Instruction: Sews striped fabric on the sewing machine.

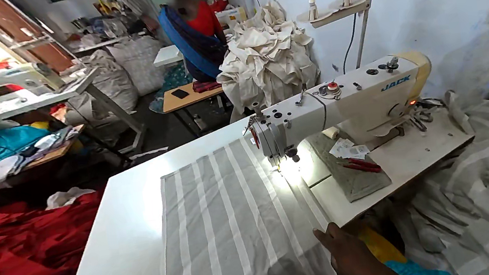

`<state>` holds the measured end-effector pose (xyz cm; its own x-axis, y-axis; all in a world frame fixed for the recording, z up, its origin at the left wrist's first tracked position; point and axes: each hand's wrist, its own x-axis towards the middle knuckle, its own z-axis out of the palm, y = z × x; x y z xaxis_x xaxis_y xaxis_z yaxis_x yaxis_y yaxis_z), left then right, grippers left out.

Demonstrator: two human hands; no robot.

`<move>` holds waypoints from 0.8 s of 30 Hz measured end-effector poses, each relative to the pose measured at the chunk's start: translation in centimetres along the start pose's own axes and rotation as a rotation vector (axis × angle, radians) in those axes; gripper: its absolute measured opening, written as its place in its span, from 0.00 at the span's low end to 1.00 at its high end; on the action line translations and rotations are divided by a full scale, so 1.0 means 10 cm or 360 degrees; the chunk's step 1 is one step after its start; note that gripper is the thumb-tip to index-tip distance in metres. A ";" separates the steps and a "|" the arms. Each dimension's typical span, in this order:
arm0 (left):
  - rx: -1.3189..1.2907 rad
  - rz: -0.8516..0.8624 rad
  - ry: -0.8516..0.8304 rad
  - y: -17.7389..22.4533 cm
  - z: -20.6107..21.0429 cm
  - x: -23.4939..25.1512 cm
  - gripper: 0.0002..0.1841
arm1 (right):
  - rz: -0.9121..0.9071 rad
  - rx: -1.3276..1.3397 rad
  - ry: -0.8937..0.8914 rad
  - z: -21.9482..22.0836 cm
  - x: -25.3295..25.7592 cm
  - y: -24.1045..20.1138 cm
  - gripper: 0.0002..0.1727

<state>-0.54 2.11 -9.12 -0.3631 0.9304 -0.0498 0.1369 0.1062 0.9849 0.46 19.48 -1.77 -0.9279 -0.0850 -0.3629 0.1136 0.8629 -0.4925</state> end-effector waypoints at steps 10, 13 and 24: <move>0.0855 -0.0090 0.0818 0.21 0.08 0.12 0.10 | -0.0077 0.0020 0.0011 -0.17 0.16 -0.01 0.33; 0.0924 -0.0063 0.1000 0.25 0.01 0.20 0.10 | -0.0081 -0.0008 0.0033 -0.29 0.28 -0.03 0.32; 0.1043 -0.0058 0.1443 0.15 -0.46 0.56 0.07 | -0.0090 -0.0021 -0.0040 -0.62 0.90 -0.22 0.30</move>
<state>-6.63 5.86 -7.10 -0.8777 0.3514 0.3257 0.4743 0.5412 0.6943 -10.33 19.97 0.97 -0.9235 -0.1464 -0.3546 0.0563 0.8627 -0.5026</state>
